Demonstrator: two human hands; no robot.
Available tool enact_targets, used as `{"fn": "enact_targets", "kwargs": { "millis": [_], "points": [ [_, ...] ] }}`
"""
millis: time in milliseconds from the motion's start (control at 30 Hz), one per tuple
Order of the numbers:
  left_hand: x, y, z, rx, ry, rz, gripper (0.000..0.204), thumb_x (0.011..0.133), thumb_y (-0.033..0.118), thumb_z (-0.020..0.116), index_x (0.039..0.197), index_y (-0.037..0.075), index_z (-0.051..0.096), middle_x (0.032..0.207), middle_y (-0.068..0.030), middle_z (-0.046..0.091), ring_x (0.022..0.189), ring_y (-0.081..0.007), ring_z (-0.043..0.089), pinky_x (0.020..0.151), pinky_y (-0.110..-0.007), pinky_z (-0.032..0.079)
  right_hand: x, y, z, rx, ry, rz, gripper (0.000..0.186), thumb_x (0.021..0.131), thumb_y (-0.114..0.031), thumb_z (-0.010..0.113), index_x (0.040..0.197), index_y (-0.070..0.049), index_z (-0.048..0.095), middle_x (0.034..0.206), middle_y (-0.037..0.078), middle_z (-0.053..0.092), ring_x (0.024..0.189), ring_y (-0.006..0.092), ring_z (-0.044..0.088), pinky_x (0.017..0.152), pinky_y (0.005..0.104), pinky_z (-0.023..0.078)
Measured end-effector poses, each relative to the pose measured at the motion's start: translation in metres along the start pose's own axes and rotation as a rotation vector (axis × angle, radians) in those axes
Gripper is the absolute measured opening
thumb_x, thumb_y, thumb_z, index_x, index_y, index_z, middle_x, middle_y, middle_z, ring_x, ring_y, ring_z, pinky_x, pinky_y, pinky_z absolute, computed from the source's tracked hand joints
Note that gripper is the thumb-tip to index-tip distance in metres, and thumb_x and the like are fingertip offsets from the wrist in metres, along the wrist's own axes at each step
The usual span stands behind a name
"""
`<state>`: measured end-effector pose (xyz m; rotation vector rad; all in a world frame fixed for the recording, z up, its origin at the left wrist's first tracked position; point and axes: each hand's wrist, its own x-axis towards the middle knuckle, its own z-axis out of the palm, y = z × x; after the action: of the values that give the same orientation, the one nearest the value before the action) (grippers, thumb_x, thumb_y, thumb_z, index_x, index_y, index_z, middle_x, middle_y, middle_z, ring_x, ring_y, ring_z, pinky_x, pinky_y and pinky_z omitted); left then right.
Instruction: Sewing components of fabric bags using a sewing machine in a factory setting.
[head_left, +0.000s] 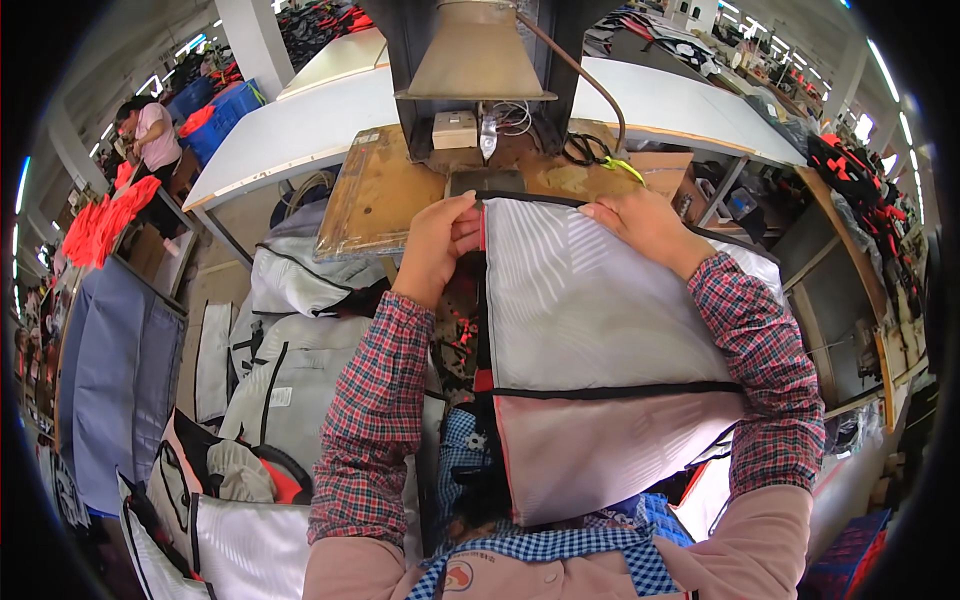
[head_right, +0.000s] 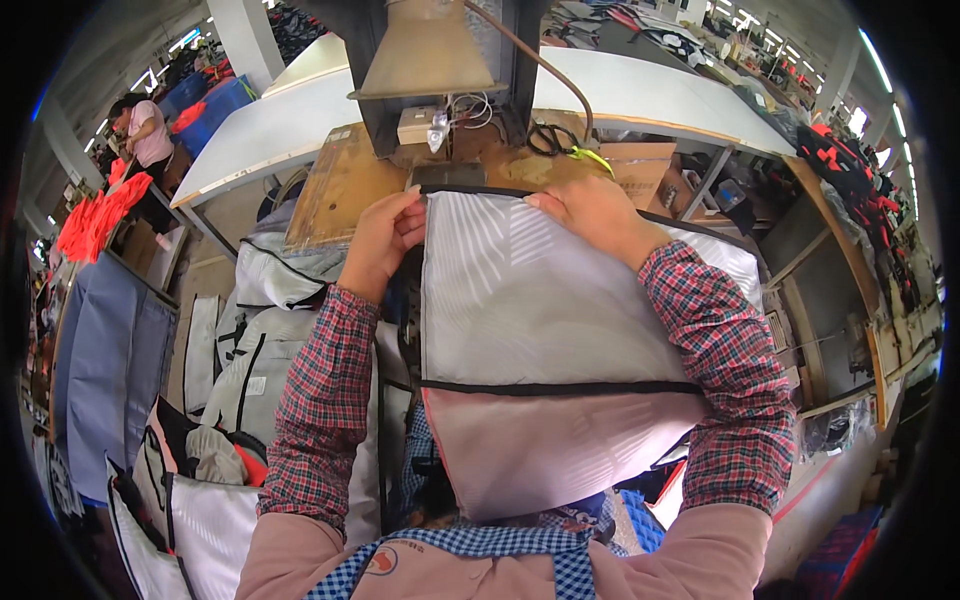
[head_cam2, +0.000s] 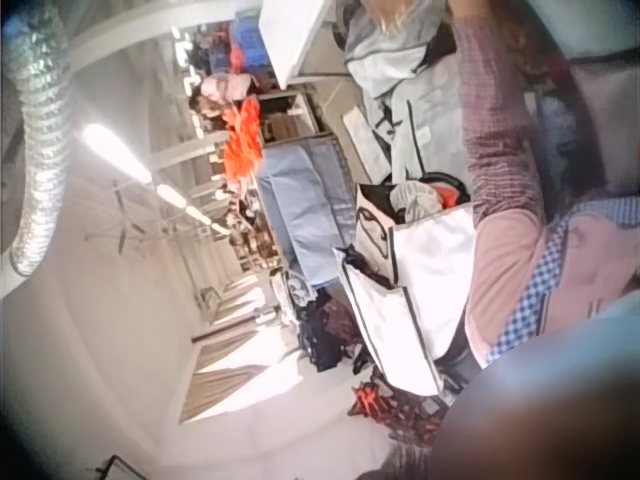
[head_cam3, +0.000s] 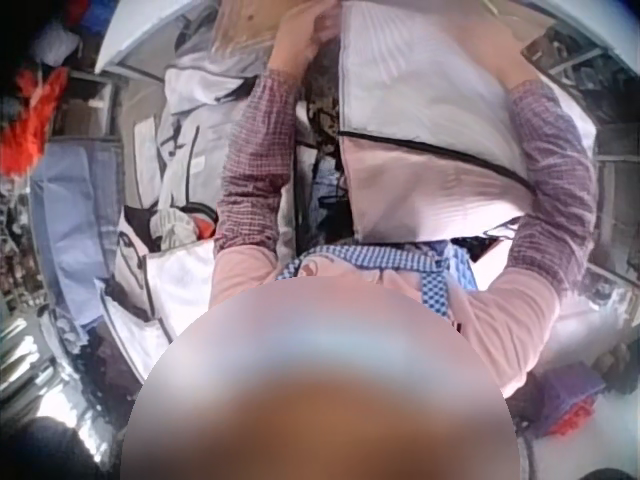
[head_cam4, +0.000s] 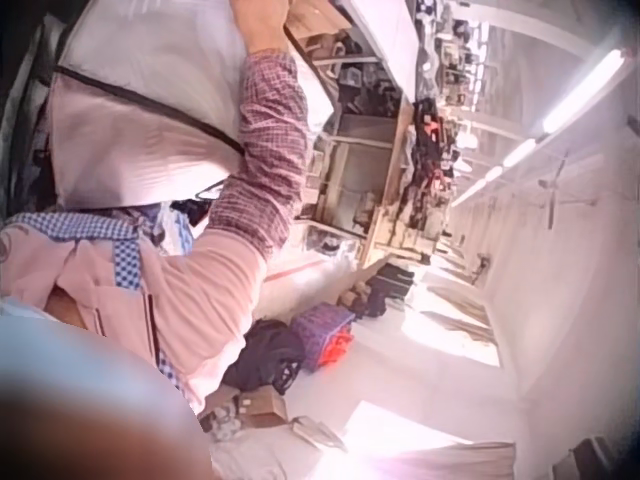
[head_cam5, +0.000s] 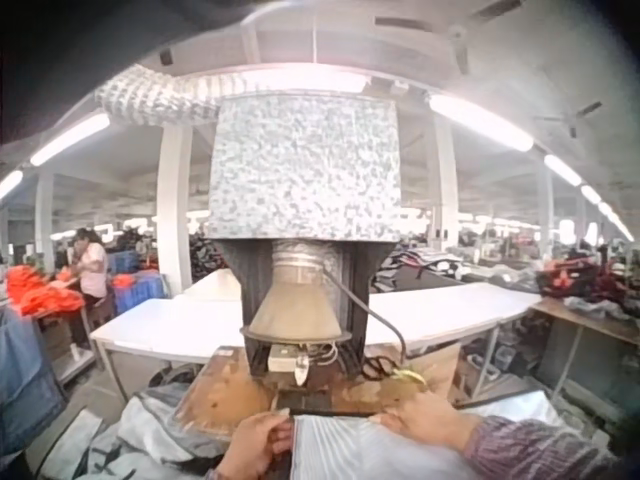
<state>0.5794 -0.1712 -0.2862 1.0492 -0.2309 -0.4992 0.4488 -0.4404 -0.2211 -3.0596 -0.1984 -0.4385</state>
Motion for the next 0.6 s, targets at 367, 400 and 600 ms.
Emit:
{"fn": "enact_targets", "kwargs": {
  "millis": [367, 400, 600],
  "points": [
    [0.061, -0.006, 0.004, -0.051, 0.058, -0.126, 0.018, 0.084, 0.025, 0.071, 0.094, 0.012, 0.064, 0.084, 0.0009, 0.062, 0.080, -0.0158, 0.061, 0.072, -0.032, 0.052, 0.036, 0.042, 0.028, 0.081, 0.022, -0.005, 0.048, 0.096, -0.046, 0.050, 0.085, -0.004, 0.068, 0.076, 0.020, 0.066, 0.076, 0.0401, 0.063, 0.072, 0.0468, 0.050],
    [0.064, -0.006, 0.004, -0.050, 0.054, -0.128, 0.018, 0.084, 0.025, 0.071, 0.094, 0.012, 0.064, 0.084, 0.0009, 0.062, 0.080, -0.0158, 0.061, 0.072, -0.032, 0.052, 0.038, 0.044, 0.029, 0.091, 0.040, -0.016, 0.047, 0.096, -0.046, 0.051, 0.086, -0.004, 0.068, 0.077, 0.020, 0.066, 0.076, 0.0399, 0.063, 0.072, 0.0466, 0.050],
    [0.076, -0.003, 0.003, -0.039, 0.090, -0.132, 0.017, 0.084, 0.025, 0.071, 0.093, 0.013, 0.064, 0.083, 0.0022, 0.062, 0.078, -0.0147, 0.060, 0.069, -0.031, 0.051, 0.050, 0.048, 0.033, 0.111, 0.063, -0.001, 0.045, 0.095, -0.047, 0.052, 0.088, -0.005, 0.070, 0.078, 0.020, 0.066, 0.078, 0.0395, 0.064, 0.072, 0.0463, 0.051]
  ]
}}
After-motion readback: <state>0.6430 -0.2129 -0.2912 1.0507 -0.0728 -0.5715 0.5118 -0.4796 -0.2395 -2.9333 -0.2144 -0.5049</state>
